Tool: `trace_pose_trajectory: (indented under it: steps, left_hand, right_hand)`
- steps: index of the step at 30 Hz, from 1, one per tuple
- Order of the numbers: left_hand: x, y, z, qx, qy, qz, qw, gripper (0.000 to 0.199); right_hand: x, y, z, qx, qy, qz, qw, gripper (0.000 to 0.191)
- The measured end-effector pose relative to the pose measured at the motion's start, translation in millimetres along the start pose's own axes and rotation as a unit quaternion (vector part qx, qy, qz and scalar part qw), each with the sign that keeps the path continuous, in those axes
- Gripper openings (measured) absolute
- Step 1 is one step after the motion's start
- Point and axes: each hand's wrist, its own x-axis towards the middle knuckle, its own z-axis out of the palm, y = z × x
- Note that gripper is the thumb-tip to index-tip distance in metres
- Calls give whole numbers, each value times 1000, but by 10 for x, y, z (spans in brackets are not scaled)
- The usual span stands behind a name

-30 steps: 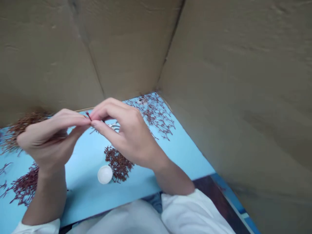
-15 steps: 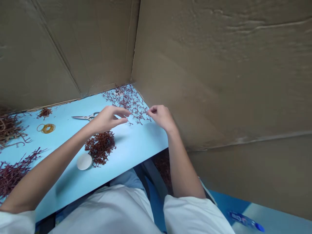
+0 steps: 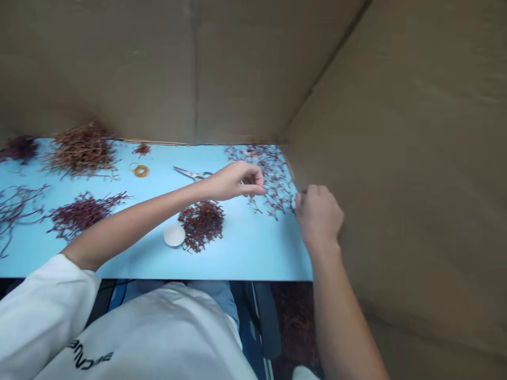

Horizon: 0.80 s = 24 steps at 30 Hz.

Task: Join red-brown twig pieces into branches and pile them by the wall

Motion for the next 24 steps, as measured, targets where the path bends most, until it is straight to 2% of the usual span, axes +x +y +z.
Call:
trace_pose_trajectory:
  steps: [2,4,7,10,11,12,14,16,17,19,20,22,24]
  left_hand:
    - [-431,39,-323,-24,43,-2,999,18]
    - [-876,49,-605,-50,134,-17,990,25]
    - [-1488,-14,-952,-14,272,-28,962,38]
    - [-2025,-142,-1223,112,378,-25,919,58]
    - [-2190,-190,-1294,170,392,-41,903,64]
    - [-2345,-238,-1352,222,400,-59,887,69]
    - [-2622,-321,-1429,257,412,-85,870,73]
    - [-2844,-383,-1451,285,408,-110,861,68]
    - [-2934,-408,-1444,296,402,-121,858,58]
    - [-3080,-455,-1405,332,372,-158,852,26]
    - [-3139,-485,-1378,350,351,-180,850,19]
    - [-3233,-563,-1322,383,304,-223,843,30]
    - [-3300,-663,-1276,394,275,-243,843,33]
  right_hand:
    - [-34,-172,-25,18,25,-23,999,25]
    - [-74,-399,-62,32,47,-33,998,22]
    - [-93,-811,-136,50,65,-82,993,25]
    - [-12,-1296,-197,74,50,-223,971,40]
    - [29,-1484,-208,82,36,-271,958,46]
    - [71,-1688,-211,88,21,-311,946,49]
    - [139,-2146,-197,99,-11,-387,917,50]
    - [167,-2637,-156,109,-49,-468,875,44]
    - [166,-2876,-127,116,-69,-511,849,38]
    - [142,-3302,-61,126,-101,-581,798,21]
    - [122,-3477,-27,129,-109,-603,780,19]
    - [75,-3737,35,133,-120,-635,752,26]
    - [17,-3889,84,135,-127,-654,733,29]
